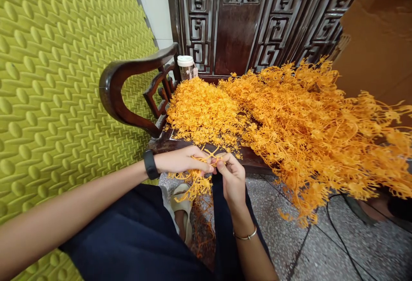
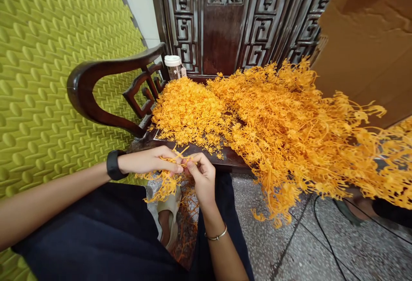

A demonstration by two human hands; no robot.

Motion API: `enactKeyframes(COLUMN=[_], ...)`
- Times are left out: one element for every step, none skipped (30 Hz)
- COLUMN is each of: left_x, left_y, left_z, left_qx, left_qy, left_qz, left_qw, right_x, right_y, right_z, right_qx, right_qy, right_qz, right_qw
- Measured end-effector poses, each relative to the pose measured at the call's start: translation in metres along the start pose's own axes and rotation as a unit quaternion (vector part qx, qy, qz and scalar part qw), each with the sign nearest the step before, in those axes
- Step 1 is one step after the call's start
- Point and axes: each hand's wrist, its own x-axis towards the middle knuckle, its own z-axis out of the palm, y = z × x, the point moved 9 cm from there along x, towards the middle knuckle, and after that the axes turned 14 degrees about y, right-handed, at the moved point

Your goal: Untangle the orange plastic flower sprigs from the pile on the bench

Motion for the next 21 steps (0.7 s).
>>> enactKeyframes(left_x=[0.0, -0.001, -0.003, -0.006, -0.01, -0.014, -0.018, -0.019, -0.019, -0.017, -0.014, -0.011, -0.008, -0.006, -0.004, -0.003, -0.002, -0.001, -0.001, -0.001, -0.002], left_y=[0.001, 0.002, 0.005, 0.01, 0.016, 0.022, 0.026, 0.029, 0.029, 0.027, 0.024, 0.02, 0.016, 0.01, 0.006, 0.002, 0.0, -0.002, -0.003, -0.003, -0.003], left_z=[-0.001, 0.0, 0.002, 0.005, 0.009, 0.012, 0.014, 0.014, 0.011, 0.006, -0.002, -0.01, -0.017, -0.024, -0.03, -0.035, -0.039, -0.042, -0.044, -0.045, -0.045], left_qx=[-0.005, -0.01, -0.016, -0.023, -0.032, -0.041, -0.048, -0.052, -0.052, -0.048, -0.04, -0.031, -0.019, -0.003, 0.015, 0.033, 0.05, 0.064, 0.074, 0.08, 0.084], left_qy=[-0.001, -0.007, -0.02, -0.039, -0.06, -0.081, -0.092, -0.089, -0.07, -0.041, -0.002, 0.033, 0.063, 0.09, 0.114, 0.133, 0.148, 0.159, 0.164, 0.169, 0.171], left_qz=[-0.002, -0.002, 0.0, 0.006, 0.014, 0.024, 0.032, 0.035, 0.033, 0.031, 0.028, 0.026, 0.023, 0.014, 0.006, -0.002, -0.01, -0.015, -0.018, -0.02, -0.021], left_qw=[1.0, 1.0, 1.0, 0.999, 0.998, 0.996, 0.994, 0.994, 0.996, 0.998, 0.999, 0.999, 0.998, 0.996, 0.993, 0.991, 0.988, 0.985, 0.983, 0.982, 0.981], right_x=[0.002, 0.004, 0.009, 0.014, 0.021, 0.027, 0.032, 0.036, 0.039, 0.04, 0.04, 0.038, 0.036, 0.033, 0.031, 0.029, 0.029, 0.029, 0.029, 0.03, 0.03], right_y=[-0.002, -0.004, -0.006, -0.007, -0.008, -0.007, -0.007, -0.007, -0.006, -0.006, -0.004, -0.003, -0.001, 0.001, 0.003, 0.004, 0.006, 0.006, 0.006, 0.006, 0.006], right_z=[-0.002, -0.005, -0.011, -0.019, -0.029, -0.039, -0.048, -0.054, -0.057, -0.056, -0.052, -0.046, -0.04, -0.034, -0.03, -0.028, -0.027, -0.027, -0.027, -0.028, -0.028], right_qx=[0.011, 0.026, 0.047, 0.073, 0.099, 0.12, 0.133, 0.139, 0.139, 0.139, 0.139, 0.141, 0.141, 0.139, 0.136, 0.134, 0.131, 0.128, 0.124, 0.12, 0.114], right_qy=[0.006, 0.015, 0.028, 0.047, 0.069, 0.092, 0.11, 0.119, 0.121, 0.113, 0.101, 0.086, 0.071, 0.06, 0.053, 0.05, 0.048, 0.046, 0.043, 0.037, 0.026], right_qz=[-0.011, -0.023, -0.032, -0.035, -0.034, -0.031, -0.027, -0.025, -0.02, -0.011, 0.002, 0.017, 0.034, 0.049, 0.06, 0.067, 0.071, 0.072, 0.069, 0.064, 0.057], right_qw=[1.0, 0.999, 0.998, 0.996, 0.992, 0.988, 0.985, 0.983, 0.983, 0.984, 0.985, 0.986, 0.987, 0.987, 0.987, 0.987, 0.988, 0.988, 0.989, 0.99, 0.991])
